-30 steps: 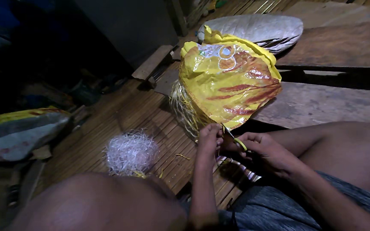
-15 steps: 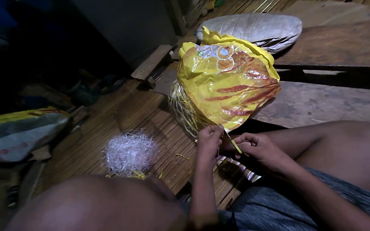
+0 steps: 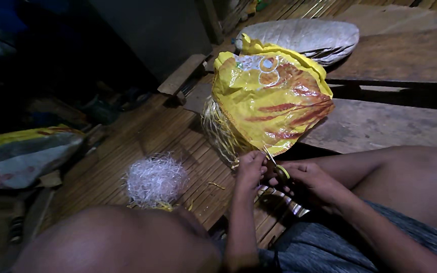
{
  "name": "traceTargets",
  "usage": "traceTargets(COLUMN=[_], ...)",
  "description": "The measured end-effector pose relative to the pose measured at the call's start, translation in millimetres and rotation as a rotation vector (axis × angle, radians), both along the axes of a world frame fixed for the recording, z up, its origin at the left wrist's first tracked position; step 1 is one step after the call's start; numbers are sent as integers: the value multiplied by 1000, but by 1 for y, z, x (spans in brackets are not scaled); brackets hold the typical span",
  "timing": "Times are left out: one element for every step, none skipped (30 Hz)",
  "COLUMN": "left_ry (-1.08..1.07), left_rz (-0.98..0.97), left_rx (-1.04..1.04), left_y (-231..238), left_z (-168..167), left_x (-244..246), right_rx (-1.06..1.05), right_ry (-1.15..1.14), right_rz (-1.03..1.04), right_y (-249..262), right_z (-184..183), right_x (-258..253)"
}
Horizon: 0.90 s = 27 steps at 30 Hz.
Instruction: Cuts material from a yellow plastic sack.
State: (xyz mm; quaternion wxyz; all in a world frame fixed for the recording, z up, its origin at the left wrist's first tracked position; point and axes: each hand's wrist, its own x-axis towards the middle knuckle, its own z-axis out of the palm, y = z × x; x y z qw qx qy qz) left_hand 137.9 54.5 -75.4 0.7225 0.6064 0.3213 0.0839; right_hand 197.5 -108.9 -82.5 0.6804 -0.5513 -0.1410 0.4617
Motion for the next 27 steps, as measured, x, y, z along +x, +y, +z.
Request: traceTargets(left_ry=[-10, -17, -20, -22, -22, -24, -27, -31, -35, -39, -43, -43, -40, -38, -36, -40, -47, -56, -64, -70, -74, -77, -81, -85, -90, -95, -100], left_rz=[-7, -13, -15, -15, -15, -14, -14, -13, -12, -12, -11, -10, -11, -11, -14, -17, -17, -14, -13, -13, -12, -9, -7, -8, -8, -8, -7], left_rx=[-5, -8, -9, -9, -10, -10, -8, -9, -13, -16, -16, -15, -13, -13, -13, -14, -18, -22, -23, -22, -17, -12, -11, -8, -7, -8, -9], left_y=[0, 0, -1, -1, -1, -1, -1, -1, -1, -1, -1, -1, -1, -1, -1, -1, -1, -1, -1, -1, -1, 0, 1, 1, 1, 1, 1], left_z=[0, -1, 0, 0, 0, 0, 0, 0, 0, 0, 1, 1, 1, 1, 0, 0, 0, 1, 1, 1, 1, 1, 1, 1, 1, 1, 1], left_x=[0, 0, 0, 0, 0, 0, 0, 0, 0, 0, 0, 0, 0, 0, 0, 0, 0, 0, -1, -1, -1, -1, -2, -2, -2, -2, -2], right_rx=[20, 37, 51, 60, 64, 70, 74, 78, 79, 73, 68, 66, 60, 55, 51, 49, 49, 52, 62, 79, 96, 112, 124, 130, 131, 128, 124], right_ry=[17, 26, 30, 30, 30, 31, 34, 43, 53, 60, 61, 58, 54, 46, 40, 38, 39, 39, 42, 43, 37, 37, 40, 42, 39, 38, 39], right_rz=[12, 22, 28, 28, 20, 6, -15, -39, -58, -69, -74, -78, -82, -85, -85, -86, -86, -84, -80, -70, -61, -60, -69, -81, -85, -84, -83], right_y=[0, -1, -1, -1, -1, -1, -1, -1, -1, -1, -1, -1, -1, -1, -1, -1, -2, -2, -2, -3, -4, -4, -5, -5, -5, -5, -4], right_z=[-1, -2, -2, -2, -2, -2, -2, -2, -2, -1, -1, -1, 0, 0, 0, 1, 1, 1, 1, 0, -1, -2, -3, -2, -2, -1, -1], right_x=[1, 1, 1, 1, 2, 1, 1, 0, 0, 0, 0, 0, 1, 1, 1, 1, 1, 2, 2, 2, 3, 3, 4, 4, 4, 4, 4])
